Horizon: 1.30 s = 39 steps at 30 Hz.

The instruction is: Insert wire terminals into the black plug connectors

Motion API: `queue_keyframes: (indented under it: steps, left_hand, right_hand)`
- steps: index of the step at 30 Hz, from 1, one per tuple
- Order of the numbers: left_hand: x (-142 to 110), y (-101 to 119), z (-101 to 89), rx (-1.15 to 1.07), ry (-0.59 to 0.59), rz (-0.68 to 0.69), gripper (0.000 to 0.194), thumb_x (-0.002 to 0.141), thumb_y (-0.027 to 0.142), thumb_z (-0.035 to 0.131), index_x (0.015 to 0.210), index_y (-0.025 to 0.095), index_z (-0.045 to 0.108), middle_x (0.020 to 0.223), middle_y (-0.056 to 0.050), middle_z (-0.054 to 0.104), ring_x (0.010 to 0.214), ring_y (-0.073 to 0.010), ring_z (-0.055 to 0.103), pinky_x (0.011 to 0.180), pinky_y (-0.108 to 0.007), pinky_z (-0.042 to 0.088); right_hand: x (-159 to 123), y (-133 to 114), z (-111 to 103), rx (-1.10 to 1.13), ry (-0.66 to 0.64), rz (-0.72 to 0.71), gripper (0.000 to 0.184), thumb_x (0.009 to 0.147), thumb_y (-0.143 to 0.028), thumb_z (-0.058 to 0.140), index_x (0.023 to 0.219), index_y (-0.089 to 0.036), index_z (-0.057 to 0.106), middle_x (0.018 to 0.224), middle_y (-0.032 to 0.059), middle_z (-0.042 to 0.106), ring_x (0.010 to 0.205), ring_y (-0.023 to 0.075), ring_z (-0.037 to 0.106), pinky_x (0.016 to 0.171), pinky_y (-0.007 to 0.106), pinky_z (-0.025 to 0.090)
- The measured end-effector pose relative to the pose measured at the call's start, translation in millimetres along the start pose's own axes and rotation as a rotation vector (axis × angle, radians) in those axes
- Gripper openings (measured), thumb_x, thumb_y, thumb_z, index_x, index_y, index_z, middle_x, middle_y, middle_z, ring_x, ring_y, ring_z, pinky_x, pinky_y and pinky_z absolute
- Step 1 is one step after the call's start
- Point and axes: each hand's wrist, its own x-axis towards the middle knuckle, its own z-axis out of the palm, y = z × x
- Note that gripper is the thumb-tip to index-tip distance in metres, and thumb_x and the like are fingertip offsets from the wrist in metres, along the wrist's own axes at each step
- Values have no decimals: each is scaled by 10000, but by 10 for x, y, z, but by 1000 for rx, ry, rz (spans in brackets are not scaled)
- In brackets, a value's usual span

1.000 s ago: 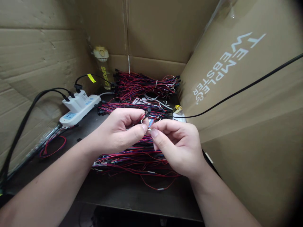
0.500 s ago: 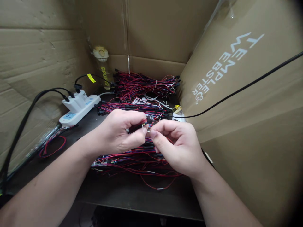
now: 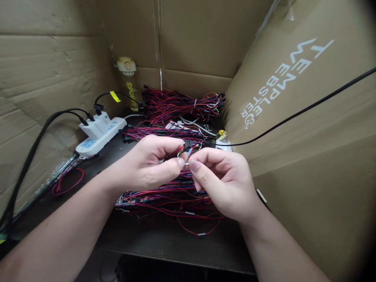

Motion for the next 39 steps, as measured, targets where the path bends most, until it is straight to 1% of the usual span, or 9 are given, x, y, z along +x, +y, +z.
queue_keyframes:
  steps: [7,12,17,23,26,29,34,37,39]
  left_hand:
    - [-1,40,0,-93,-5,-48,222,903,138,530,686,172,496,636,47,388,598,-89,330,529,-240,312]
    - [9,41,-3,-44,-12,-40,211,880,139,537,680,175,480,643,41,396,607,-93,341,537,-241,323]
    - [23,41,3,70,-5,-7,200,855,172,531,661,175,481,616,44,395,573,-88,355,520,-242,311]
    - [17,13,32,62,81,34,177,850,153,561,679,169,520,612,38,434,577,-92,374,529,-233,346]
    - [-3,-33,21,9,124,42,116,852,206,572,746,163,586,647,18,510,596,-106,438,552,-236,394]
    - [-18,-66,7,-59,140,54,126,848,262,577,795,157,622,673,5,560,596,-113,484,545,-235,410]
    - [6,-23,40,-93,148,-25,113,826,193,588,728,154,629,608,19,546,573,-106,476,533,-225,416]
    - [34,21,76,-117,203,-111,208,820,178,564,615,155,591,556,14,528,542,-103,469,512,-227,404]
    - [47,38,92,-124,239,-154,264,819,193,563,558,157,567,511,11,519,502,-98,456,485,-229,383]
  right_hand:
    - [-30,23,18,-72,52,-114,183,973,-190,633,794,-157,646,607,-40,563,518,59,474,472,190,380]
    - [-27,18,8,-129,44,-77,194,967,-204,635,778,-159,637,606,-31,567,504,66,470,446,202,356]
    - [1,27,-10,-119,3,-43,270,969,-214,618,706,-165,575,568,-47,513,474,54,408,446,204,342]
    - [2,10,-14,-79,1,-35,274,932,-179,651,675,-163,558,569,-53,510,484,46,409,446,192,332]
    - [-5,-12,-4,-85,25,-45,283,952,-208,627,681,-165,560,557,-51,501,475,51,400,436,198,319]
    - [-1,-16,-2,-110,44,-52,285,965,-227,609,689,-165,571,555,-48,495,473,55,388,431,203,310]
    - [11,13,-12,-133,76,-88,204,962,-227,625,766,-171,633,561,-49,504,470,63,394,425,212,312]
    - [2,36,-6,-174,102,-134,186,963,-200,620,779,-177,633,603,-41,553,482,61,414,435,212,331]
    - [-9,47,4,-243,114,-175,166,953,-177,625,787,-179,629,655,-27,608,511,66,461,450,211,358]
